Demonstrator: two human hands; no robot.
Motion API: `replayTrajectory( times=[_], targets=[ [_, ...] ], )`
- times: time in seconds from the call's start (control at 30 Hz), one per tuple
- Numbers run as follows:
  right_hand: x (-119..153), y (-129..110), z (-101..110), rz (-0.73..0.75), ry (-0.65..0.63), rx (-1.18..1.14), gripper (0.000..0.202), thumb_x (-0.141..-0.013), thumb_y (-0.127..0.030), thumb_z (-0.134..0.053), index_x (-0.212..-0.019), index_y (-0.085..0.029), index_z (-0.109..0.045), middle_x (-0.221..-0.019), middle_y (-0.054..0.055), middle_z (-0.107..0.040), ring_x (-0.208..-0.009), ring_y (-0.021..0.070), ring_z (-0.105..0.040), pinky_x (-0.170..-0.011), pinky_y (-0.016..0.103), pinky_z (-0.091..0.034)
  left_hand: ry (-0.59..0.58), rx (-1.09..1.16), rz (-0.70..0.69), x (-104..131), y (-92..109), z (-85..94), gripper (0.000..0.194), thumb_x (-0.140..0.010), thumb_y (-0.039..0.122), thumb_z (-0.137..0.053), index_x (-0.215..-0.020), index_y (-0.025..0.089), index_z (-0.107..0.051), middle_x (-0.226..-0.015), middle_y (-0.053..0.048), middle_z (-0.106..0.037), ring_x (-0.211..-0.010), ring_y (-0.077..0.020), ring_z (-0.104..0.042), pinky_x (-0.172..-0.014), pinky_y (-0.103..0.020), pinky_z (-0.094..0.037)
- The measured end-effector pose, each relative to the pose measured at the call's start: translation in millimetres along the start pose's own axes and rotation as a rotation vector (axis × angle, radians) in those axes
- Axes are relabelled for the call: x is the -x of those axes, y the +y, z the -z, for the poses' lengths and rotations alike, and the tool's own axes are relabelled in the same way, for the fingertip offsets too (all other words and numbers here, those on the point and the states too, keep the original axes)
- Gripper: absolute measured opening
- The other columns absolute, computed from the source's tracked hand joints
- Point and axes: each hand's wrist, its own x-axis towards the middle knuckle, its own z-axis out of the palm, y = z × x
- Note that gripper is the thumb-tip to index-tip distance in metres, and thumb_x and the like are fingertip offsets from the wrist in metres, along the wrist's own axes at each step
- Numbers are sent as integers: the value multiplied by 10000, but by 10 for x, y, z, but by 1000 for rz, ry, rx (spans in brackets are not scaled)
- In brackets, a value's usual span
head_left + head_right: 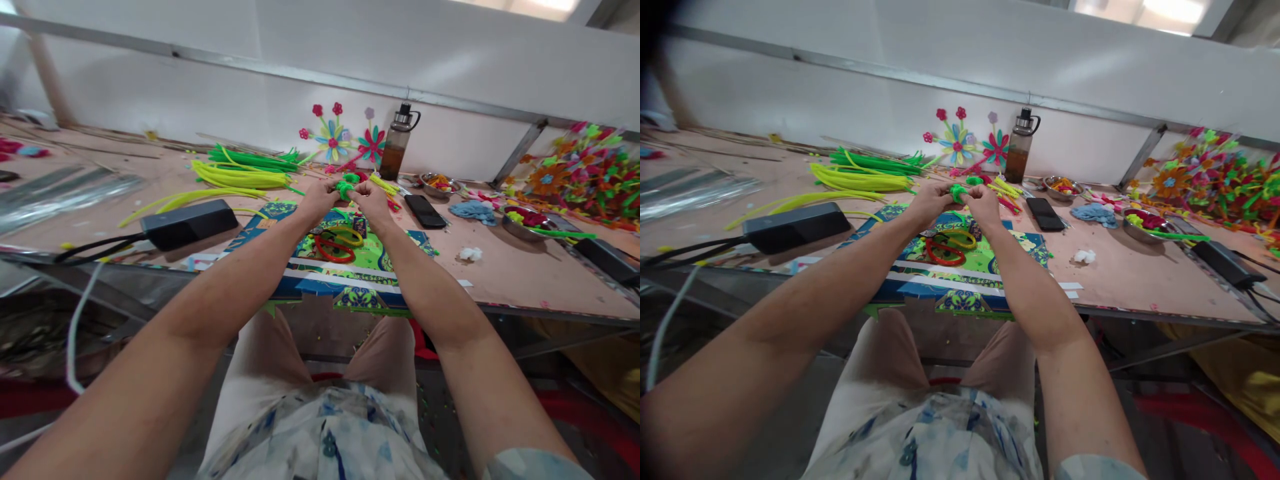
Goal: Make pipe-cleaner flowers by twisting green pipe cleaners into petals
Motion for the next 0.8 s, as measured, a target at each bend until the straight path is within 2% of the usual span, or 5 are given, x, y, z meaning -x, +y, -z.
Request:
replayTrajectory(
  times=[0.2,0.47,0.57,0.7,0.8],
  targets=[
    [-7,4,17,-37,44,-5,204,-690,-331,-660,-706,-191,-512,-644,-48,-514,-608,98,-461,-578,237,-418,-93,86,36,47,55,-11,246,-688,234,-722,-909,131,-697,-827,-38,-686,-757,-132,-638,-760,-283,-548],
    [38,-41,19,5,-68,-53,230,-680,-328,-658,-676,-201,-467,-589,-63,-466,-544,89,-436,-527,238,-407,-150,240,140,54,54,55,246,-672,172,-796,-882,118,-680,-756,-22,-659,-666,-88,-620,-652,-191,-526],
    [-5,-88,52,58,-124,-76,240,-697,-353,-673,-746,-200,-495,-679,-38,-529,-603,102,-499,-579,259,-462,-115,322,194,45,94,83,165,-733,135,-750,-878,120,-672,-753,-21,-664,-630,-70,-617,-628,-167,-523],
    [120,-535,176,231,-52,-94,388,-721,-475,-701,-963,-212,-551,-987,31,-602,-893,153,-591,-788,313,-532,-30,366,196,0,121,123,46,-813,119,-662,-858,114,-669,-698,-28,-661,-614,-70,-612,-596,-153,-515],
    [567,-1138,365,423,-138,-198,515,-792,-613,-609,-1172,-278,-519,-1176,29,-563,-1001,155,-596,-857,312,-541,12,369,208,-25,127,134,73,-827,140,-646,-895,134,-673,-707,-37,-676,-663,-97,-628,-602,-181,-532]
  ],
)
